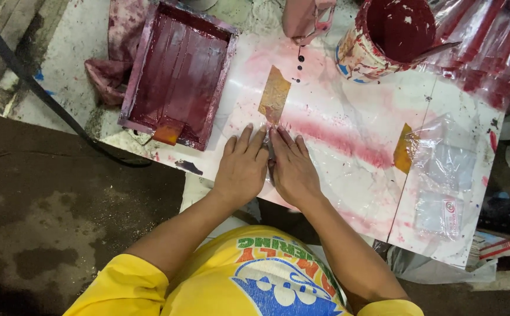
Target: The person is organizing small plastic bags by smoothing them flat and stacking them on a work surface in a print shop.
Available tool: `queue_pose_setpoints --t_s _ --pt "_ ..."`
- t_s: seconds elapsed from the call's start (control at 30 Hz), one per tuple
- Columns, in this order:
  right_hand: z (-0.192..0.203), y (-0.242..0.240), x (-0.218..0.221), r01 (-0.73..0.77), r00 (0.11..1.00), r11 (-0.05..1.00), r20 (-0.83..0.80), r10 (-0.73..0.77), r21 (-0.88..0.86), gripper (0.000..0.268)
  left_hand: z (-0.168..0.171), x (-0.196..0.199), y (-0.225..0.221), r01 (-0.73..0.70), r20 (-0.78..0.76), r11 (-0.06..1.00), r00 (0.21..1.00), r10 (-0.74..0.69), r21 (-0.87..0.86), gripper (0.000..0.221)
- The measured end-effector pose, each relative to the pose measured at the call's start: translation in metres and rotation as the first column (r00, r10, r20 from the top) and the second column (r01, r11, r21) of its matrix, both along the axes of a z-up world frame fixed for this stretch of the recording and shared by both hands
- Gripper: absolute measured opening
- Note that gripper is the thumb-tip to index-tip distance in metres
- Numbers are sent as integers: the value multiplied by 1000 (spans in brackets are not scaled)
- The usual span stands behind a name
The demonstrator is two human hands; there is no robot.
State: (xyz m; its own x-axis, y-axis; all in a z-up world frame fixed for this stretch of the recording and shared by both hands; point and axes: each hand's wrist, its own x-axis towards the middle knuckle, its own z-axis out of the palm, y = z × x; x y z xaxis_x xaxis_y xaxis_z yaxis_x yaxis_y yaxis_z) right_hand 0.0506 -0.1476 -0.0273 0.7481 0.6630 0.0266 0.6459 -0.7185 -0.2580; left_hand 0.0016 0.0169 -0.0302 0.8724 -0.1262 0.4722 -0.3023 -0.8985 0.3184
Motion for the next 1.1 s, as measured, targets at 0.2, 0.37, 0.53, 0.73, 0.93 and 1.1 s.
queue_pose_setpoints --t_s 0.2,0.37,0.53,0.73,0.93,1.1 --pt "-6 -2 0 -5 1000 999 9 6 -36 75 0 -2 -1 -2 -85 1000 996 2 -6 25" --pt "-12 -6 -1 2 999 997 53 -6 72 71 -7 -2 -3 2 -140 999 990 5 46 29" --pt "-21 -19 -13 -43 968 942 247 -44 334 60 1 -1 -3 13 -202 998 979 -2 55 37" --pt "4 -51 -45 13 999 996 -35 -10 91 89 11 2 -7 9 -226 988 974 26 152 43" --pt "28 -99 -35 72 986 987 -137 -92 -144 105 1 -1 -7 -32 -149 971 987 68 236 42" --pt "30 -129 -28 197 970 964 -105 -218 -180 109 5 2 -8 -38 -169 970 982 80 241 43"
